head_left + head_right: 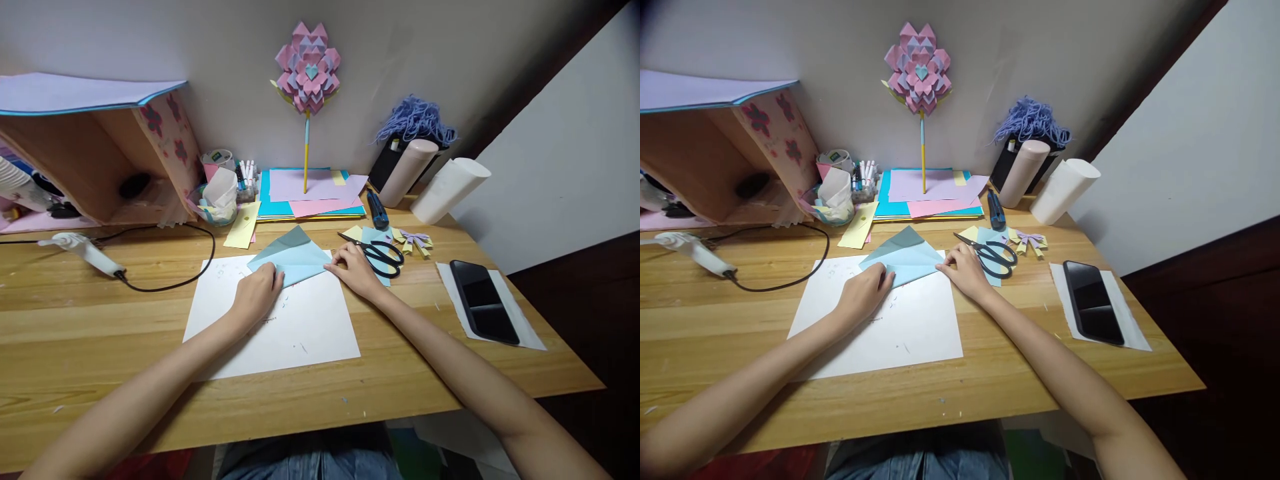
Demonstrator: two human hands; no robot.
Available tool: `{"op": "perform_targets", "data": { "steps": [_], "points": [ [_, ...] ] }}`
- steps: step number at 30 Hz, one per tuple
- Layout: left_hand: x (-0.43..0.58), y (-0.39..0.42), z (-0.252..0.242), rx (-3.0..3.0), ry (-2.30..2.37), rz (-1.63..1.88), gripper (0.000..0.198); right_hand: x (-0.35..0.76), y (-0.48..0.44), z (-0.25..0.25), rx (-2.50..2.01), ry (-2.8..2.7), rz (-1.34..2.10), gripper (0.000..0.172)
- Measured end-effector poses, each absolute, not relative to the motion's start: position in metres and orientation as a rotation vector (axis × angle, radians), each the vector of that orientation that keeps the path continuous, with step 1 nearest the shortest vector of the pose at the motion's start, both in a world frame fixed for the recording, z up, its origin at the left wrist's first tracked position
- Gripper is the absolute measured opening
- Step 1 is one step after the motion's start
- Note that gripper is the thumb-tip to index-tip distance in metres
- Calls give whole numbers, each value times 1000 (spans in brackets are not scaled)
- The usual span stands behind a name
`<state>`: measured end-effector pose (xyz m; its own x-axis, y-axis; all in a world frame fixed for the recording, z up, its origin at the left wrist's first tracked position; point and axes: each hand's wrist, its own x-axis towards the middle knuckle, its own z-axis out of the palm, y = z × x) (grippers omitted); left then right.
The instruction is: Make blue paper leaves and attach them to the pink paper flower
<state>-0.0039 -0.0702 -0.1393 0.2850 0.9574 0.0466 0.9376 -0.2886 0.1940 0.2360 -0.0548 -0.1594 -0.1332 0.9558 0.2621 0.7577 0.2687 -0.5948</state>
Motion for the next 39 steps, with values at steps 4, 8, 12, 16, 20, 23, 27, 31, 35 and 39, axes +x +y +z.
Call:
{"op": "perform_targets", "data": {
  "steps": [4,8,12,16,20,23,27,31,35,39],
  "points": [
    [-4,-68,-138,2451,1784,181,31,237,-53,-160,-1551,-1949,410,18],
    [-5,-67,-138,2469,1795,150,32,237,-53,-162,-1549,-1943,384,21],
    [-5,-67,-138,2458,1798,135,34,236,-53,-161,-1584,-1905,374,24],
    [-5,-67,-137,2429,1801,142,33,236,-54,-161,-1645,-1859,409,24],
    [-4,-68,-136,2408,1807,158,34,237,-55,-160,-1684,-1810,393,23],
    [-4,-69,-136,2404,1823,158,34,238,-56,-159,-1701,-1786,394,23],
    [-4,-69,-137,2408,1840,183,33,239,-58,-158,-1729,-1775,390,20],
    [-7,-68,-140,2383,1826,362,23,241,-60,-159,-1712,-1780,375,16],
    [-8,-65,-141,2560,1602,562,27,241,-62,-159,-1675,-1804,344,11],
    [-6,-61,-142,2847,1258,460,43,237,-64,-155,-1525,-1962,230,5]
  ]
}}
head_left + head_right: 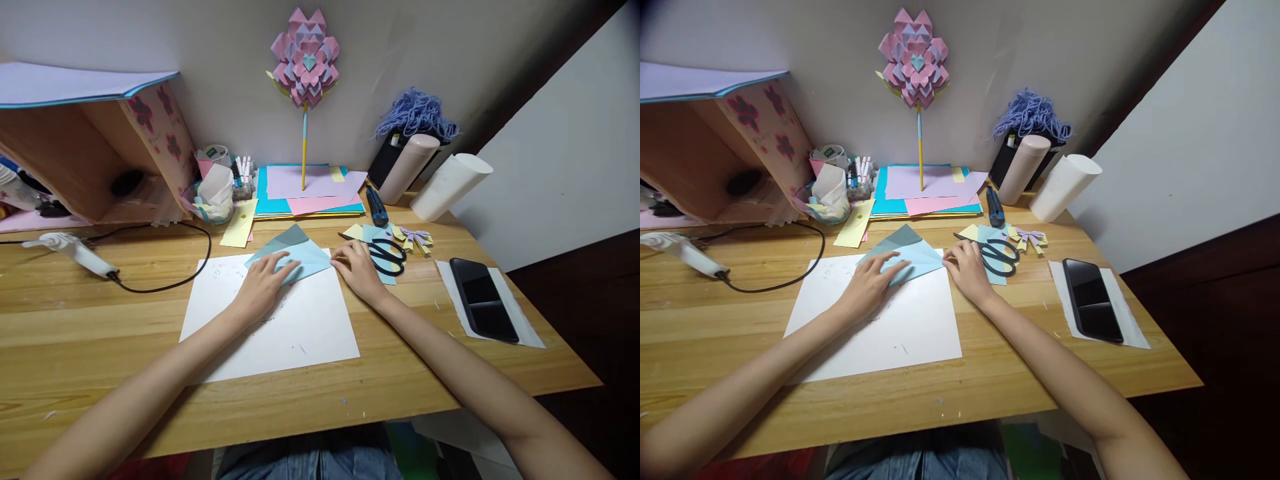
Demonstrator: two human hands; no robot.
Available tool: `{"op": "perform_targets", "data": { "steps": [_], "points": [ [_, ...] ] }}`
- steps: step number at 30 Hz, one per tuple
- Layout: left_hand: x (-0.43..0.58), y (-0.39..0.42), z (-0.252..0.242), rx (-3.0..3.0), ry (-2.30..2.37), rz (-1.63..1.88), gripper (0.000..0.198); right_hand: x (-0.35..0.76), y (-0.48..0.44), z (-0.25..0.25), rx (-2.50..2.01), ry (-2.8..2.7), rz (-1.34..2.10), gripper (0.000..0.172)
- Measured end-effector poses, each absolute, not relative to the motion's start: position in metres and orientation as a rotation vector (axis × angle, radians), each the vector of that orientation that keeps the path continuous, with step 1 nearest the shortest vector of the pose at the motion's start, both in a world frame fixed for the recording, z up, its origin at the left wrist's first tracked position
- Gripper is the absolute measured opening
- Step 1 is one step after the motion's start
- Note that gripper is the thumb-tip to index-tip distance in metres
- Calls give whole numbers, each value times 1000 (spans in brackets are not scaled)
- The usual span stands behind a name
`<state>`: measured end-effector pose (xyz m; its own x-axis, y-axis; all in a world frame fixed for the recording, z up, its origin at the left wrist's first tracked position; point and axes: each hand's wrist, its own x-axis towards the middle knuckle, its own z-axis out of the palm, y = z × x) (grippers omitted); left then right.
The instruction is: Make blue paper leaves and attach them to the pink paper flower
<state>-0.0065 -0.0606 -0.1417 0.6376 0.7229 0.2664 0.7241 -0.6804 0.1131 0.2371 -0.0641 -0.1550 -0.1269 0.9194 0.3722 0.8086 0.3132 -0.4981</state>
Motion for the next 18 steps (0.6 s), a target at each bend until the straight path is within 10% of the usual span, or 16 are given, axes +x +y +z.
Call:
{"op": "perform_targets", "data": {
  "steps": [18],
  "points": [
    [-5,-55,-133,-2975,-766,-71,46,245,-68,-158,-1038,-2405,-123,20]
  ]
}}
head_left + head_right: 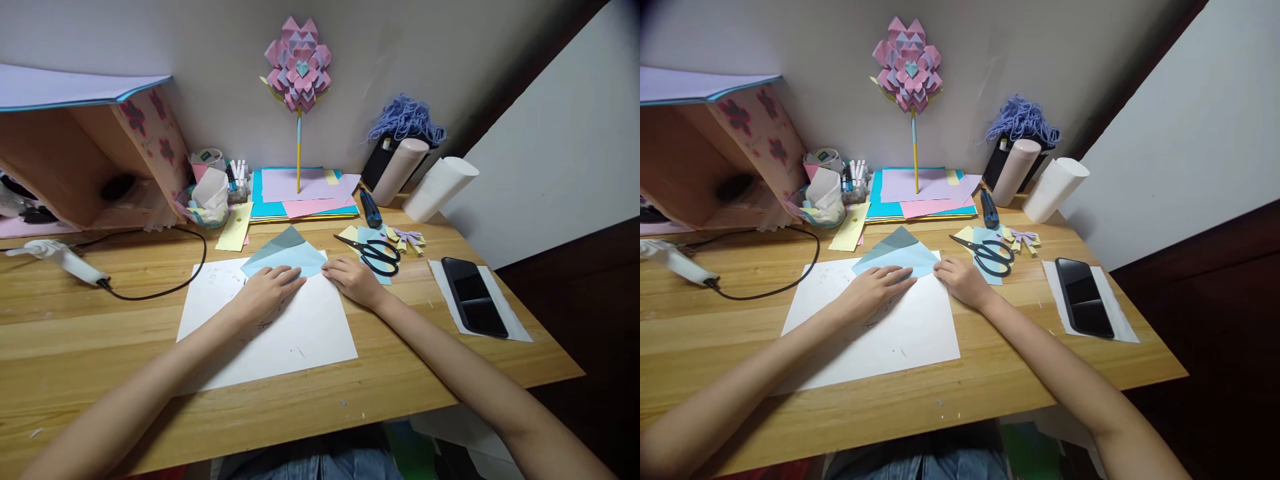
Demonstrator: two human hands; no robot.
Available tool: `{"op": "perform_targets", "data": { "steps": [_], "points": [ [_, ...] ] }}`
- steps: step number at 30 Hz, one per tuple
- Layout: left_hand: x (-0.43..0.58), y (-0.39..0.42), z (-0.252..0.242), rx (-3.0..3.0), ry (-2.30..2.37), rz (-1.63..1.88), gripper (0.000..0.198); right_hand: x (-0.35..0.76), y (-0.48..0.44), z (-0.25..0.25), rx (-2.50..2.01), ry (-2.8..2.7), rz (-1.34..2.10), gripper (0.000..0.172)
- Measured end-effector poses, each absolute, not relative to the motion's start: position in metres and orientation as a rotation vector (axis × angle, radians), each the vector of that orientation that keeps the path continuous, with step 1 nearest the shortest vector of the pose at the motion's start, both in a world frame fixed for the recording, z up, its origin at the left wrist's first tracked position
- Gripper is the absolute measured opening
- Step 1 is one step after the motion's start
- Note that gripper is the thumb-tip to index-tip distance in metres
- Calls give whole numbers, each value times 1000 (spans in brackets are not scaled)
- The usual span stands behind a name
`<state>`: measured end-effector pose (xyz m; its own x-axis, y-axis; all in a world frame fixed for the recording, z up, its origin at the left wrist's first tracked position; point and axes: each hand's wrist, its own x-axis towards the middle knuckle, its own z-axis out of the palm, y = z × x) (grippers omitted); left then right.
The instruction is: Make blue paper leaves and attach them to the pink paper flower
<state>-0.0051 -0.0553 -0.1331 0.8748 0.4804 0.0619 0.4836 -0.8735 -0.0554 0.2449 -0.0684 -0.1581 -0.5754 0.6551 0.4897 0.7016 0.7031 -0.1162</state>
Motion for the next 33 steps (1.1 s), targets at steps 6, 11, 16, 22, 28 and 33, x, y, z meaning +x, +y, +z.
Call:
{"op": "perform_targets", "data": {
  "steps": [6,11,16,22,28,33],
  "points": [
    [-24,-65,-137,-3030,-802,-21,58,253,-69,-161,-1171,-2277,-117,20],
    [-44,-77,-139,-3090,-876,-73,63,253,-69,-161,-1200,-2279,-116,20],
    [-55,-87,-133,-3156,-980,-265,52,250,-72,-155,-1227,-2262,-74,21],
    [-55,-92,-127,-3241,-1021,-229,52,209,-83,-135,-1391,-1986,462,16],
    [-57,-91,-125,-3285,-1054,-206,50,157,-60,-124,-1532,-1973,1408,16],
    [-61,-87,-129,-3310,-1028,-330,30,147,-38,-113,-1659,-2211,1404,17]
  ]
}}
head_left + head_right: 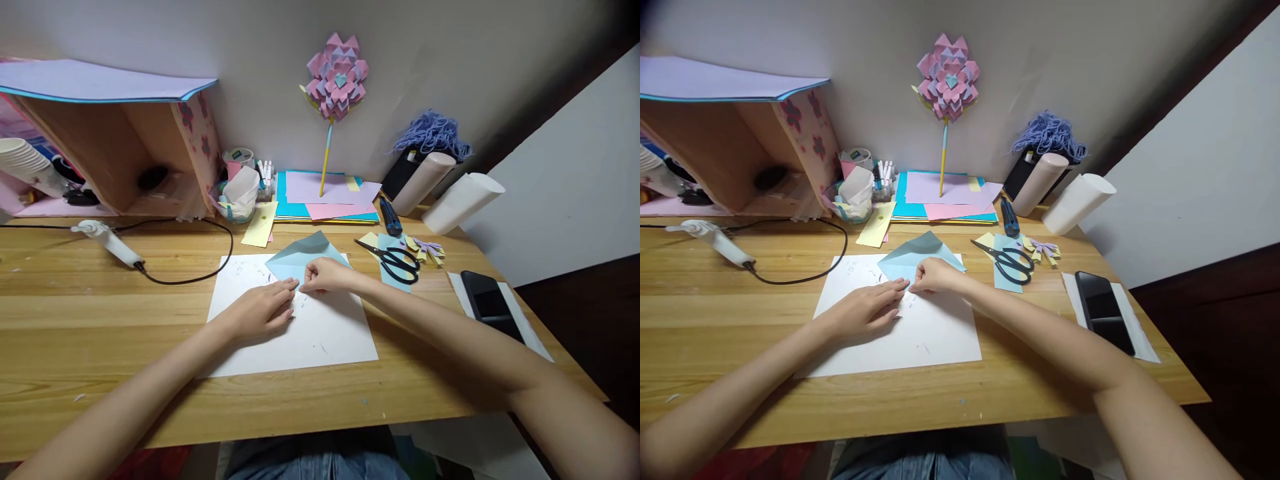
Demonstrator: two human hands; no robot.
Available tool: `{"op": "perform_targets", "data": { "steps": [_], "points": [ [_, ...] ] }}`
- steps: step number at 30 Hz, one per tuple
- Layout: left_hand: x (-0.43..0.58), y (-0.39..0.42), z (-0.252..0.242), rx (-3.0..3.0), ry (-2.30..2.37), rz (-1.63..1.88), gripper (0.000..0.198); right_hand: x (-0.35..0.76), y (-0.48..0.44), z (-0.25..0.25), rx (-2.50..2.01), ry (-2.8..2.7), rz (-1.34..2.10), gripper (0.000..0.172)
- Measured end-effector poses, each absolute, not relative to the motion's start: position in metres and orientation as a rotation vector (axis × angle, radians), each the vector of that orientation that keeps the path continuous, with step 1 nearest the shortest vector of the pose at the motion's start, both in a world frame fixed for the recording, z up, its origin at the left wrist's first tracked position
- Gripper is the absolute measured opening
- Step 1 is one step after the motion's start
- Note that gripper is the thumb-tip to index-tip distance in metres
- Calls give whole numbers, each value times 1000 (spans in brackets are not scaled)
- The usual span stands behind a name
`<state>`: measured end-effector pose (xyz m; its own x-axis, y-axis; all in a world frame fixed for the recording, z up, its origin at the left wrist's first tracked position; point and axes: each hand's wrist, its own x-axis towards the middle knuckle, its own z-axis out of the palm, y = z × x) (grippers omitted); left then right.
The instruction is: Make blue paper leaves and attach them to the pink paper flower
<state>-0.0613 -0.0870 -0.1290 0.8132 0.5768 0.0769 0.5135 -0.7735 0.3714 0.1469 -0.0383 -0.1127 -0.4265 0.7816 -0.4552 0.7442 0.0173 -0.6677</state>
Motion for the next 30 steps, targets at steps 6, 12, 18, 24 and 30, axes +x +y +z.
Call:
{"op": "perform_targets", "data": {
  "steps": [6,12,18,24,30],
  "points": [
    [-64,-84,-134,2729,778,343,22,138,-26,-103,-1798,-2341,1446,33],
    [-63,-84,-136,2754,749,399,21,124,-21,-97,-1908,-2596,1211,39],
    [-64,-82,-136,2774,772,341,22,132,-18,-93,-1913,-2375,1569,32],
    [-63,-81,-134,2755,766,347,22,158,-14,-90,-2045,-2289,1532,33],
    [-62,-82,-133,2745,760,372,21,183,-11,-97,-2112,-2162,1523,34]
  ]
}}
